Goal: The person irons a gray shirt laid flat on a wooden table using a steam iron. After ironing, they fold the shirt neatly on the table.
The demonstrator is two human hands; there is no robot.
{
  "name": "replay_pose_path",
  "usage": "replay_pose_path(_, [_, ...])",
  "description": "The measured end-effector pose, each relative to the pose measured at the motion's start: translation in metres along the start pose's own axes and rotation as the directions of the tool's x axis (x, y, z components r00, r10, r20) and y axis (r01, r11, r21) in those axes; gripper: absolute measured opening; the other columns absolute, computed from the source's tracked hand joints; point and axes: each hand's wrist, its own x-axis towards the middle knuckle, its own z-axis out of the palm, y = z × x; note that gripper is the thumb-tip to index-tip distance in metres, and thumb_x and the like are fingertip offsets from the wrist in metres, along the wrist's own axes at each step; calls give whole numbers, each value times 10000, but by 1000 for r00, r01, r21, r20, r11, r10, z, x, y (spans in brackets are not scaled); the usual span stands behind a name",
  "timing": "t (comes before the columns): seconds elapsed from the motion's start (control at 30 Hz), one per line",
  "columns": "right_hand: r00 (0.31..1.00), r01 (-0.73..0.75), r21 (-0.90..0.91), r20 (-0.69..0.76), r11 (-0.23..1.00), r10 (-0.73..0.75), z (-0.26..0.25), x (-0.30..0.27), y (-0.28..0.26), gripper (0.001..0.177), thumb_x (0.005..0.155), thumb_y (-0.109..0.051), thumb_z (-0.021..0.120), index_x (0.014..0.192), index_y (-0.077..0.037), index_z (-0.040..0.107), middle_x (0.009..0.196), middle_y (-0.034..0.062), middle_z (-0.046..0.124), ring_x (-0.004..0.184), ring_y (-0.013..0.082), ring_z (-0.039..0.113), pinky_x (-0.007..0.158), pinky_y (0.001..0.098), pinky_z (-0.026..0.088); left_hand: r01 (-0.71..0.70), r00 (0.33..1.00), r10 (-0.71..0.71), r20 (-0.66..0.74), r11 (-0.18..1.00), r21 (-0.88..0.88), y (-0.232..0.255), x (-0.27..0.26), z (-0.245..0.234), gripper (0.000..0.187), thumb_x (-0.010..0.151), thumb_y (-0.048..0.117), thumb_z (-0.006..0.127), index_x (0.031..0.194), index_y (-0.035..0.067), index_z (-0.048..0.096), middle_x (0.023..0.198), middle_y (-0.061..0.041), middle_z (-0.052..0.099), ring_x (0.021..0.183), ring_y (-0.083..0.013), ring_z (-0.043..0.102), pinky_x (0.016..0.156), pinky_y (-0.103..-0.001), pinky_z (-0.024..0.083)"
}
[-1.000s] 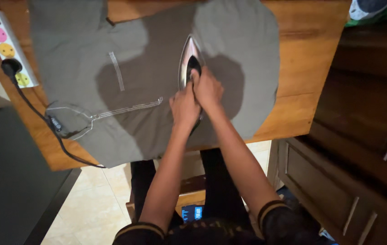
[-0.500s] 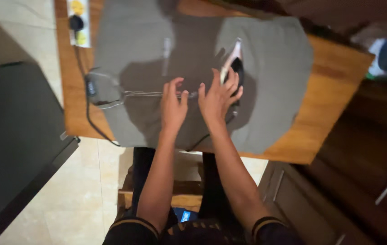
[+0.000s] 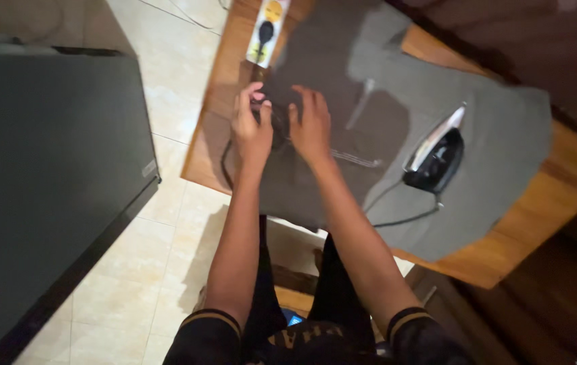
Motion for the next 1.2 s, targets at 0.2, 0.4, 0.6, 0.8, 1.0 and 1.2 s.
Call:
replay_pose_path(0.2, [989, -79, 147, -113, 986, 96, 61, 92, -23, 222, 1063, -205, 636, 1221, -65, 567, 1064, 149, 702, 981, 336, 713, 856, 435, 555, -35, 997, 13, 78, 956, 290, -66, 84, -30, 424, 930, -41, 582, 1280, 189, 651, 1048, -99, 700, 984, -328, 698, 836, -425, 549])
replay_pose_path(0.4, [956, -293, -228, -67, 929, 285, 86, 141, -39, 446, 932, -308, 742, 1209, -18, 547, 1048, 248, 705, 970, 470, 674, 800, 544, 515, -109, 955, 30, 295, 961, 253, -101, 133, -26, 494, 911, 26, 676, 1353, 214, 562, 1151, -80, 682, 1064, -341, 675, 884, -456, 543])
replay_pose_path(0.6, [975, -217, 29, -50, 976, 218, 99, 131, -30, 367, 986, -238, 695, 1264, -19, 596, 1075, 260, 733, 1032, 468, 700, 854, 512, 555, -288, 897, 172, 407, 926, 243, -89, 140, -27, 834, 778, 29, 747, 1527, 230, 440, 1374, -136, 546, 1213, -396, 581, 932, -471, 503])
replay_pose_path(0.8, [990, -137, 64, -32, 989, 139, 109, 131, -36, 287, 971, -216, 702, 1145, -6, 616, 1050, 268, 720, 998, 468, 703, 834, 505, 572, -407, 892, 279, 354, 838, 363, -97, 144, -14, 747, 848, 14, 700, 1534, 168, 449, 1414, -64, 554, 1291, -318, 558, 1035, -447, 462])
replay_pose_path(1.0, [945, -316, -264, 2, 911, 328, 98, 142, -57, 397, 890, -374, 671, 1096, -36, 647, 986, 237, 735, 918, 483, 676, 765, 593, 504, -358, 912, 258, 319, 881, 308, -106, 140, -2, 589, 966, 32, 608, 1533, 139, 493, 1369, -82, 589, 1221, -338, 548, 1067, -434, 483])
replay_pose_path(1.2, [944, -327, -223, -23, 918, 330, 89, 146, -59, 393, 865, -382, 685, 1041, -31, 665, 875, 275, 714, 863, 500, 671, 752, 579, 520, -278, 941, 152, 301, 854, 439, -92, 134, 6, 607, 953, 20, 573, 1526, 210, 518, 1318, -66, 617, 1113, -355, 564, 1003, -426, 488])
